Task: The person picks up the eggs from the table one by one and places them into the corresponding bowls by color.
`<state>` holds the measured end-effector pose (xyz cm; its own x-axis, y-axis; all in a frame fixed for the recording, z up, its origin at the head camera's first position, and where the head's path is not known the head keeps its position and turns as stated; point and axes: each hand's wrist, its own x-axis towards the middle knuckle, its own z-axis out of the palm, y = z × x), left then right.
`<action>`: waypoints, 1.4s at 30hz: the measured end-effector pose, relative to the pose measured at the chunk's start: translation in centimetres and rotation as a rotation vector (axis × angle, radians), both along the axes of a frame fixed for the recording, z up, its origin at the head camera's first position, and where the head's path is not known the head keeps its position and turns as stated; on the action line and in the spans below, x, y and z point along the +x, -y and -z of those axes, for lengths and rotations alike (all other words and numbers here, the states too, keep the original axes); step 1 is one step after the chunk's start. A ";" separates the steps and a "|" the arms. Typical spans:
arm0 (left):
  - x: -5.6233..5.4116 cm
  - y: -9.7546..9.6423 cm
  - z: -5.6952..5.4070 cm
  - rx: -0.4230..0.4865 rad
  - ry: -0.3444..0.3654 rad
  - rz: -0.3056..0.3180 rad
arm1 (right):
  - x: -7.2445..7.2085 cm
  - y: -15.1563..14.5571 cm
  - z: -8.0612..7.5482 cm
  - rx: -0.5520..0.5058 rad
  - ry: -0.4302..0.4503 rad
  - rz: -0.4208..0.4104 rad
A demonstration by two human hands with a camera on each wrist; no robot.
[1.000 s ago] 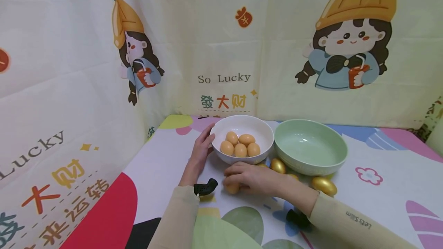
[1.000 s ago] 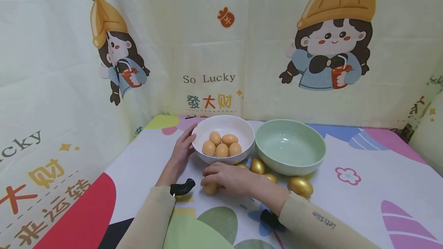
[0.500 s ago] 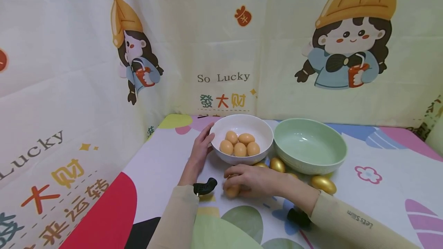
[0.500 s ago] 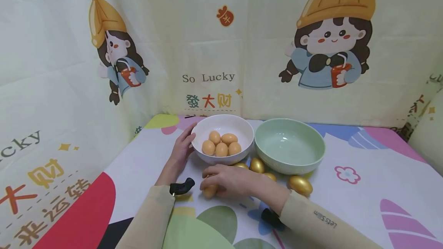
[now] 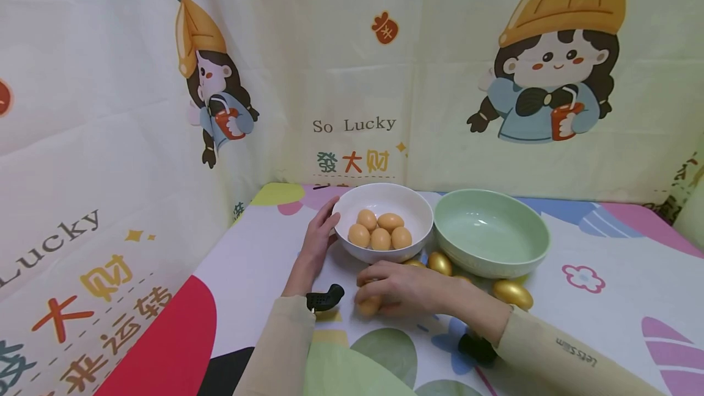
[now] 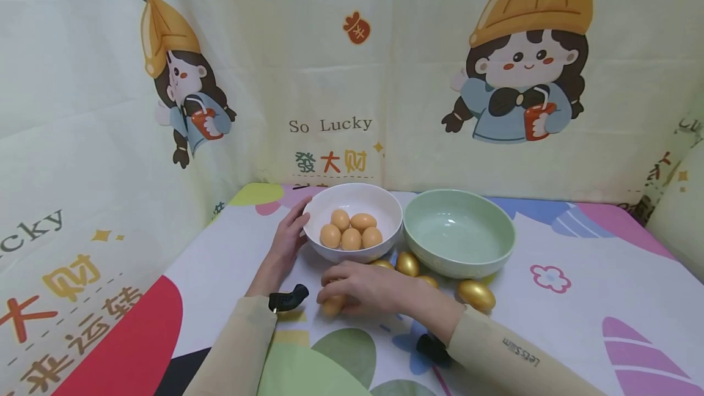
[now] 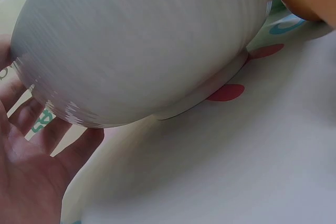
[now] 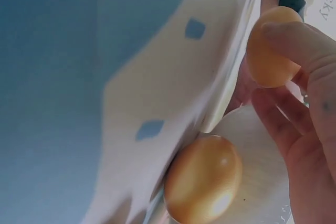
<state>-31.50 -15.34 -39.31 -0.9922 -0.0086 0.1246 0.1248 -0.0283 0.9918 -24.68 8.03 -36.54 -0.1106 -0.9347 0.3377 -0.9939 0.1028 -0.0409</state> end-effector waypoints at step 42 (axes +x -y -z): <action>0.0 0.1 0.2 -0.005 -0.020 0.020 | -3.6 -1.5 -6.0 -0.356 0.240 0.057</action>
<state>-31.47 -15.46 -39.49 -0.9894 0.0121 0.1448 0.1444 -0.0262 0.9892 -28.30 9.49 -30.54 -0.2735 -0.7544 0.5967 -0.9450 0.0949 -0.3131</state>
